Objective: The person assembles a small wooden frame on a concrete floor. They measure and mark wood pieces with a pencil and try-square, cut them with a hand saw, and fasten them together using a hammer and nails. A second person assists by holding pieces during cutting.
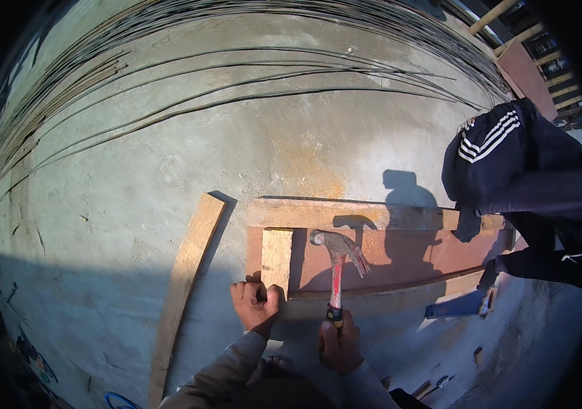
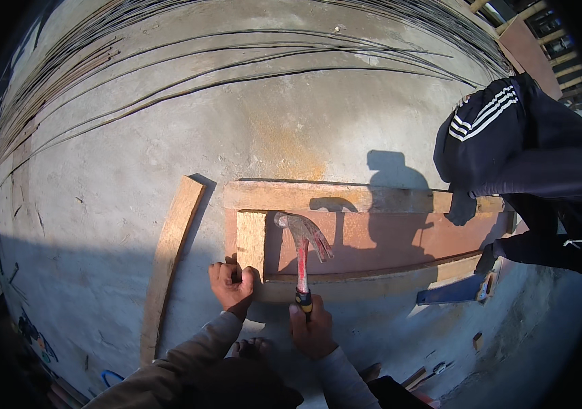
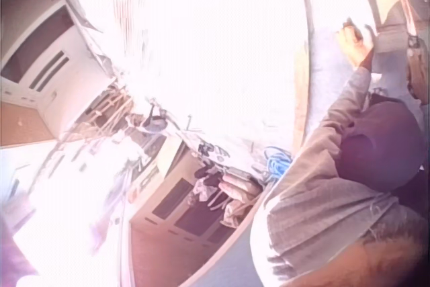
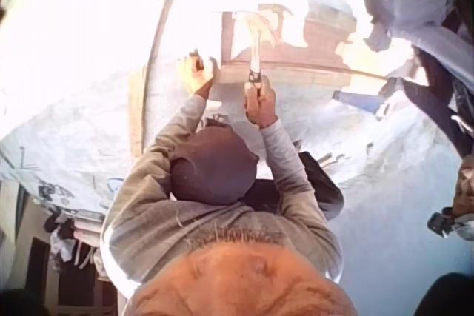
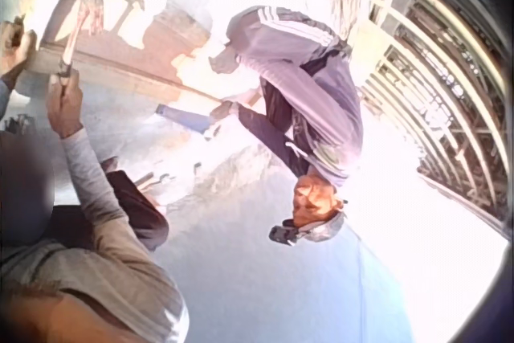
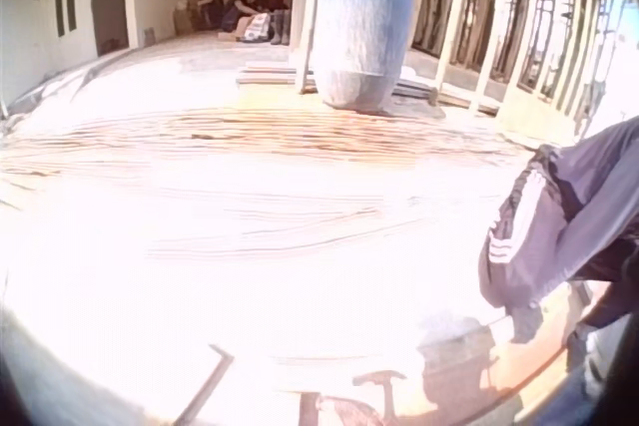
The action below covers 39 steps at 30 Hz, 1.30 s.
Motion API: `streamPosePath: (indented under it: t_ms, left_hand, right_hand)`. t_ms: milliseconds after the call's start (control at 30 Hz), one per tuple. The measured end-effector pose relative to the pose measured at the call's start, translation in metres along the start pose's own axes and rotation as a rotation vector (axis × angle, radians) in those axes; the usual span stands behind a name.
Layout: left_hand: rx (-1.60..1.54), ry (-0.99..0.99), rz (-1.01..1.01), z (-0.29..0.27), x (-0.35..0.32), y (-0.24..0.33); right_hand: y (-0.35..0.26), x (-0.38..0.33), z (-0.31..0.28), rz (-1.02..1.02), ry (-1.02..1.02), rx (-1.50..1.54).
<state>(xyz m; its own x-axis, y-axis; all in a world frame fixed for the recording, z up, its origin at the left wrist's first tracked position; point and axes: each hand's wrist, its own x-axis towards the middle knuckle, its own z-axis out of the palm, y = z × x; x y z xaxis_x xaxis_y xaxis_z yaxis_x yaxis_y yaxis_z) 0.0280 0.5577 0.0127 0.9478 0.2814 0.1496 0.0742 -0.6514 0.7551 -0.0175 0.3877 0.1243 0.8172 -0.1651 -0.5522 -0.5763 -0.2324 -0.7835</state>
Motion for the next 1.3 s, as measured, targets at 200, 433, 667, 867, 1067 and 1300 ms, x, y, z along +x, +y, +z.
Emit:
streamPosePath:
  t_ms: [200,433,667,867,1067,1300]
  left_hand:
    - [-0.008,-0.054,0.024,-0.003,0.002,0.002]
    - [-0.018,-0.059,0.077,-0.004,0.003,-0.001]
    - [-0.066,-0.049,0.108,-0.003,0.009,-0.003]
    - [-0.091,-0.095,0.077,-0.005,0.007,0.000]
    - [-0.089,-0.130,0.046,-0.007,0.007,-0.001]
    - [-0.429,0.035,-0.300,-0.005,-0.001,-0.012]
  right_hand:
    - [-0.005,0.024,-0.026,-0.258,-0.085,-0.360]
    - [-0.014,0.035,-0.024,-0.621,0.053,-0.223]
    - [-0.017,0.038,-0.021,-0.251,-0.115,-0.396]
    - [-0.030,0.046,-0.017,-0.575,-0.047,-0.352]
    - [-0.023,0.032,-0.022,-0.236,-0.177,-0.427]
    - [0.035,0.005,-0.044,-0.324,-0.261,-0.463]
